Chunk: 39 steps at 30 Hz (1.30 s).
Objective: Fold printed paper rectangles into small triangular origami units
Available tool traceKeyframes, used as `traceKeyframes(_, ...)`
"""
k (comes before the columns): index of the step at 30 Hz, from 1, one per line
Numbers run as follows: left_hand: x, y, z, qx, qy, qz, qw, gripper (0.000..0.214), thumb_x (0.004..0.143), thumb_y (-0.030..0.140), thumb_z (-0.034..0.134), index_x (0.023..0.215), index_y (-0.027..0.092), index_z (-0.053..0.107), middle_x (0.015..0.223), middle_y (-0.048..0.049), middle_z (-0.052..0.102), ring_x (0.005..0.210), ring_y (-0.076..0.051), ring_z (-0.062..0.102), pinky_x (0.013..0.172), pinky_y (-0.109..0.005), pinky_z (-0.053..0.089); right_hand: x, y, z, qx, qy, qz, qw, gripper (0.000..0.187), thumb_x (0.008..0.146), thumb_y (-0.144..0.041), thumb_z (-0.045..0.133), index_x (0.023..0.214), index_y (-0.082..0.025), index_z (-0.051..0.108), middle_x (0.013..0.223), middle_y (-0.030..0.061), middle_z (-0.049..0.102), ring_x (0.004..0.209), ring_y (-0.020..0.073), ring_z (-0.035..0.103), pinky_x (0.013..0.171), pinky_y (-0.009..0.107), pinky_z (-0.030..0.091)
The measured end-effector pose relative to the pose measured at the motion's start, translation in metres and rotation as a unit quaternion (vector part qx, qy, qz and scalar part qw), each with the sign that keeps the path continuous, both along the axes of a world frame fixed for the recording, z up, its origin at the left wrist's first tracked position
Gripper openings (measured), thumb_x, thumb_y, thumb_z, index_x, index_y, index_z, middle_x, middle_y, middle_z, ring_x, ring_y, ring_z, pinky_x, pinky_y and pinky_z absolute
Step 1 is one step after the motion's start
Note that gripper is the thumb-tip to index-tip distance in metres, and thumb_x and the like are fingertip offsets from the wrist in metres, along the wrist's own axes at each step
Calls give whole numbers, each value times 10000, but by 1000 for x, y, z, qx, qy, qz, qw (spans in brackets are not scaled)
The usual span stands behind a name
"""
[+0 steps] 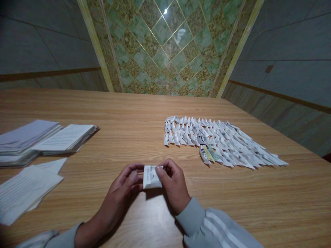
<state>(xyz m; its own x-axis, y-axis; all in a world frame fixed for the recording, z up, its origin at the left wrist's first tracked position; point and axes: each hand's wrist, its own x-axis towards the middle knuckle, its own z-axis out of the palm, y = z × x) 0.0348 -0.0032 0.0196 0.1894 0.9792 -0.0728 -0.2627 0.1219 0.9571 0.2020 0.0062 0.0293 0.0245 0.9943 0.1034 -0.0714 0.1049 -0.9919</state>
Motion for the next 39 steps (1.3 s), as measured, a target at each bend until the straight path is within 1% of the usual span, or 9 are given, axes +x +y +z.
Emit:
traceKeyframes(4,1,0,0,-1,9,-10,1000,291,850,433,677,969,218,523,921,-29,653,759,-164,620,685,-286,512,2,3,2,-23,27,-5,999,370,745,-498,727,731,-178,542,637,-35,530,596,116,468,549,226,398)
traceKeyframes(7,2,1,3,-3,22,-21,1000,339,783,449,730,873,210,507,801,-2,639,701,-151,604,641,-257,486,2,1,0,-6,-3,-11,1000,345,764,-478,711,727,-173,554,629,-36,520,591,115,461,544,223,389)
traceKeyframes(13,6,4,6,-16,27,-5,1000,318,666,325,798,719,184,518,697,18,617,652,-127,590,616,-216,453,1,-1,-1,12,-53,-11,998,282,804,-441,653,794,-169,579,647,-28,531,586,121,465,539,232,376)
traceKeyframes(18,9,3,5,-33,-37,-16,999,303,665,265,793,760,190,515,724,23,631,606,-118,603,582,-223,482,1,-2,-3,-3,-83,-5,997,271,813,-436,626,823,-168,582,647,-20,534,585,136,473,537,249,377)
traceKeyframes(21,10,1,6,-29,-50,-17,998,279,672,248,787,719,184,520,668,38,608,552,-106,578,537,-215,480,1,-2,-5,2,-94,-13,996,262,822,-429,622,849,-172,584,647,-25,525,585,139,482,532,249,381)
traceKeyframes(27,8,1,9,-33,-21,25,999,209,672,231,781,753,153,604,677,-2,679,604,-127,625,577,-215,492,1,-4,-6,18,-101,20,995,276,868,-407,612,1002,-167,580,659,-40,539,606,131,500,557,241,394)
traceKeyframes(31,5,1,9,-27,-21,49,998,201,694,242,780,769,156,614,709,3,685,632,-127,632,606,-217,498,-3,-5,-4,-4,-74,76,994,246,804,-336,685,957,-166,595,806,16,665,711,159,599,630,262,458)
traceKeyframes(34,4,0,9,-15,-18,37,999,207,723,285,770,796,159,624,744,-7,693,662,-137,642,643,-235,511,-4,-4,-4,-15,-47,74,996,235,774,-300,707,933,-166,599,850,31,698,763,175,639,678,275,486)
traceKeyframes(39,6,1,9,-5,13,49,999,287,627,253,837,785,174,610,779,-5,693,761,-171,670,703,-251,521,-4,-4,-4,-12,-31,76,997,250,770,-295,718,954,-172,601,837,21,706,752,170,649,672,265,483)
